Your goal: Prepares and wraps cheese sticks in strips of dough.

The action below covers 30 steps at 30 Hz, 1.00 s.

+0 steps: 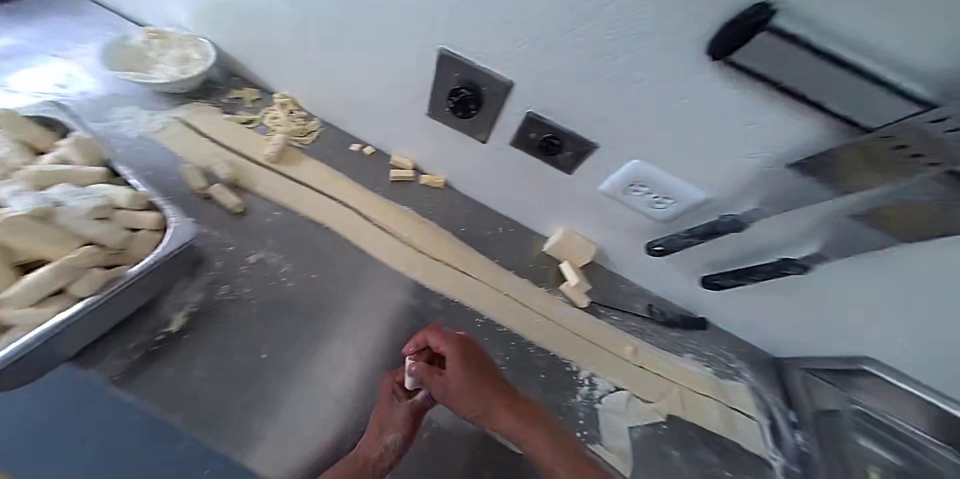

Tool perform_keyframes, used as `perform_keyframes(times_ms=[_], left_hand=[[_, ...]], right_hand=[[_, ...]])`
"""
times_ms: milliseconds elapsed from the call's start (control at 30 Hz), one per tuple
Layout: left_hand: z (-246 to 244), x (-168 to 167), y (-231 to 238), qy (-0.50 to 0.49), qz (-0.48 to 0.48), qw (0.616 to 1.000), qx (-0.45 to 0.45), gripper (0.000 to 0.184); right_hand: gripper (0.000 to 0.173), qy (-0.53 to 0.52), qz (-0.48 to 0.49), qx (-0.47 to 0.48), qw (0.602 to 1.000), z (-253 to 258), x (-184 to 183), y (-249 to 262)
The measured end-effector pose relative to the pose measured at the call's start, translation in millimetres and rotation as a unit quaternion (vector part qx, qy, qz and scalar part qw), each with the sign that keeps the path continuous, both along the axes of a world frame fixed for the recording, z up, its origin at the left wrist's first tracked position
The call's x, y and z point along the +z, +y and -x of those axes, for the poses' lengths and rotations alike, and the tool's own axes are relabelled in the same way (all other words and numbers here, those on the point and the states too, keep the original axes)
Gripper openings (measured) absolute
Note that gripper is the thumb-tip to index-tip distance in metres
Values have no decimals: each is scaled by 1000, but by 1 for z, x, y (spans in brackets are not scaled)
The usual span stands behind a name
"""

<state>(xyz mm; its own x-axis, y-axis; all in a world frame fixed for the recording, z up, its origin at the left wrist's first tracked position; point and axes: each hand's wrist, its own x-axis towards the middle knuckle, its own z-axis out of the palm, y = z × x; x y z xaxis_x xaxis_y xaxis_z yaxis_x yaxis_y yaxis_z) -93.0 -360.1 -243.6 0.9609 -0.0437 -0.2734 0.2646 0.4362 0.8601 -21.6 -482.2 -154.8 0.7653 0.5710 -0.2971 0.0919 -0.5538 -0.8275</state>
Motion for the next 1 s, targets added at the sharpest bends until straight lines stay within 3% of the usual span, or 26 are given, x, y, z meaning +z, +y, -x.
perform_keyframes(times_ms=[67,133,300,367,467,633,733,833,900,1000], left_hand=[[-9,11,-11,86,46,993,71,18],[-18,24,-6,169,94,977,94,21],[-20,32,8,228,141,956,120,21],[-24,35,9,230,144,954,128,18],[-31,38,17,225,136,957,127,23],[-34,36,33,227,136,954,144,20],[-35,33,38,214,122,957,154,17],[-37,26,47,181,76,968,154,15],[-40,23,53,152,20,978,142,11],[-41,25,61,102,-91,985,105,5]], right_hand=[[29,-26,24,-29,999,-10,3,-10],[35,-110,108,-109,982,-30,2,-38],[43,-138,353,-288,879,-94,-5,-138],[42,-102,421,-278,857,-110,-8,-155],[29,-86,455,-225,857,-121,-9,-164],[37,-68,492,-183,849,-127,-15,-164],[33,-78,505,-194,837,-130,-15,-166],[30,-132,410,-264,863,-111,-4,-158],[32,-162,259,-297,905,-81,4,-133],[39,-61,14,-259,964,-17,-9,-67]])
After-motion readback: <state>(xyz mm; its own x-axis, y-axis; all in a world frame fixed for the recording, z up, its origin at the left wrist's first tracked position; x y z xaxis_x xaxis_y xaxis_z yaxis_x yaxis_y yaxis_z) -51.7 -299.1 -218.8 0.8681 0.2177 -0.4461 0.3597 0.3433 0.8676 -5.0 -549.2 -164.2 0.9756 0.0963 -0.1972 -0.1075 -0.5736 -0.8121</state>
